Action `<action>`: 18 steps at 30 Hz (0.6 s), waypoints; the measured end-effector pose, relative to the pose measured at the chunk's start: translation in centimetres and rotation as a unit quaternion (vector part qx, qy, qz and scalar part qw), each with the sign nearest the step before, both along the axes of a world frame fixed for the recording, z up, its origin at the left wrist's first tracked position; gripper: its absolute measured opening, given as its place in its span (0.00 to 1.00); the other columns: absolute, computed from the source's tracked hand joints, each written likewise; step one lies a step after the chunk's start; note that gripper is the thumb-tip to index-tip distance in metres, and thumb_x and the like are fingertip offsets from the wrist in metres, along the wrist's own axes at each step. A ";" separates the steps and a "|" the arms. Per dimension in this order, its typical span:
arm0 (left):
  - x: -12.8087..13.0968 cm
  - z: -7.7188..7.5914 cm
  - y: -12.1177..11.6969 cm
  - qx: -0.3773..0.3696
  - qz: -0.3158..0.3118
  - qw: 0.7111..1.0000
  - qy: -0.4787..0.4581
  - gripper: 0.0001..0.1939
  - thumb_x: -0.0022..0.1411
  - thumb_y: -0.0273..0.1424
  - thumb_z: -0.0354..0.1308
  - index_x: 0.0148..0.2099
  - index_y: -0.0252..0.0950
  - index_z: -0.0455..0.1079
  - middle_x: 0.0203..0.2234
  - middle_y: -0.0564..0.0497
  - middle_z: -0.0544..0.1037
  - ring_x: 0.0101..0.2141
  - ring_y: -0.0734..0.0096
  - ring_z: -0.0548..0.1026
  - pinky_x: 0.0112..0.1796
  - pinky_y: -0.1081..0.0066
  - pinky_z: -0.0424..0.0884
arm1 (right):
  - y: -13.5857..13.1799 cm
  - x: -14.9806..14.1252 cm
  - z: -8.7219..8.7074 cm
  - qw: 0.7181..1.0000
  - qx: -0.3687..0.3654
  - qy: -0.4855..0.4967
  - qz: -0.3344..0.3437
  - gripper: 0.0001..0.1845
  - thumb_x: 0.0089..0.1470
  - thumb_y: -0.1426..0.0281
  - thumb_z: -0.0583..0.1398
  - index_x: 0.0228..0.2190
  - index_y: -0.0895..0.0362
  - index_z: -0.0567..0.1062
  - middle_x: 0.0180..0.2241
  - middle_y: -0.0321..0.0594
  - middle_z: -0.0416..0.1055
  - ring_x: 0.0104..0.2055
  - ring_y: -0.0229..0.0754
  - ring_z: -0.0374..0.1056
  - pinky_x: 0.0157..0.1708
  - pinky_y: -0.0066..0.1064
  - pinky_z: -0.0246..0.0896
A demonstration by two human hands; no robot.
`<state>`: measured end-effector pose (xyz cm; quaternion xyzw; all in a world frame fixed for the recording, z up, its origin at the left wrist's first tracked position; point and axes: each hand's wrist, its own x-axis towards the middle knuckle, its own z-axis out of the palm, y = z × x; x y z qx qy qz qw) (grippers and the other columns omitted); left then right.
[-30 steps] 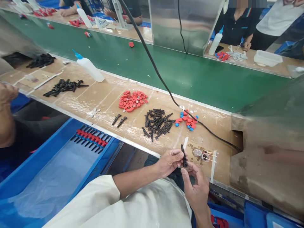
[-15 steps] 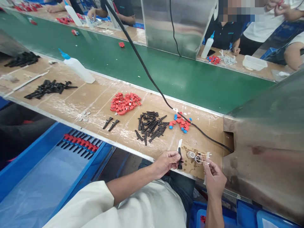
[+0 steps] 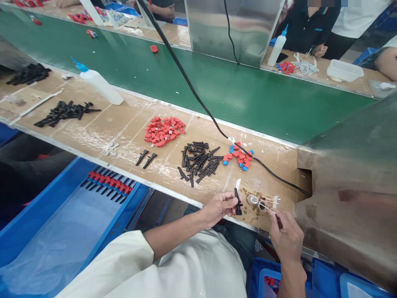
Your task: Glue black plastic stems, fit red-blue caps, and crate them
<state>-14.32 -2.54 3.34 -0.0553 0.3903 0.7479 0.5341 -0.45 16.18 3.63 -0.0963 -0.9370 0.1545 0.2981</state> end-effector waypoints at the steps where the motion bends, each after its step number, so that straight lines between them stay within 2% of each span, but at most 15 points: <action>1: 0.0 0.0 0.0 0.000 -0.003 1.000 0.001 0.28 0.40 0.46 0.77 0.34 0.30 0.74 0.25 0.50 0.76 0.21 0.82 0.66 0.23 0.78 0.57 | -0.1 -0.1 0.1 1.000 -0.004 0.001 0.010 0.04 0.62 0.72 0.60 0.37 0.56 0.77 0.27 0.36 0.73 0.27 0.35 0.69 0.32 0.26 0.64; 8: -0.1 -0.1 -0.1 -0.003 -0.017 1.000 0.013 0.27 0.42 0.47 0.76 0.34 0.30 0.74 0.25 0.49 0.76 0.21 0.83 0.66 0.24 0.78 0.58 | -0.1 -0.5 0.1 0.999 0.023 0.029 0.005 0.05 0.60 0.76 0.62 0.39 0.57 0.75 0.29 0.37 0.74 0.28 0.36 0.69 0.31 0.27 0.64; 14: -0.2 -0.3 -0.1 -0.010 -0.019 1.000 0.013 0.28 0.41 0.47 0.76 0.35 0.30 0.74 0.26 0.50 0.77 0.21 0.83 0.66 0.25 0.78 0.59 | 0.1 -0.3 -0.1 0.990 0.137 -0.024 -0.013 0.03 0.61 0.76 0.60 0.37 0.59 0.75 0.29 0.39 0.75 0.28 0.38 0.70 0.29 0.28 0.60; 18: -0.3 -0.4 -0.1 -0.008 -0.018 1.000 0.008 0.29 0.40 0.47 0.77 0.35 0.30 0.74 0.25 0.50 0.76 0.21 0.83 0.66 0.25 0.78 0.59 | -0.2 -0.4 -0.2 0.988 0.146 -0.049 0.001 0.07 0.62 0.76 0.58 0.39 0.59 0.77 0.29 0.39 0.76 0.28 0.37 0.71 0.29 0.28 0.59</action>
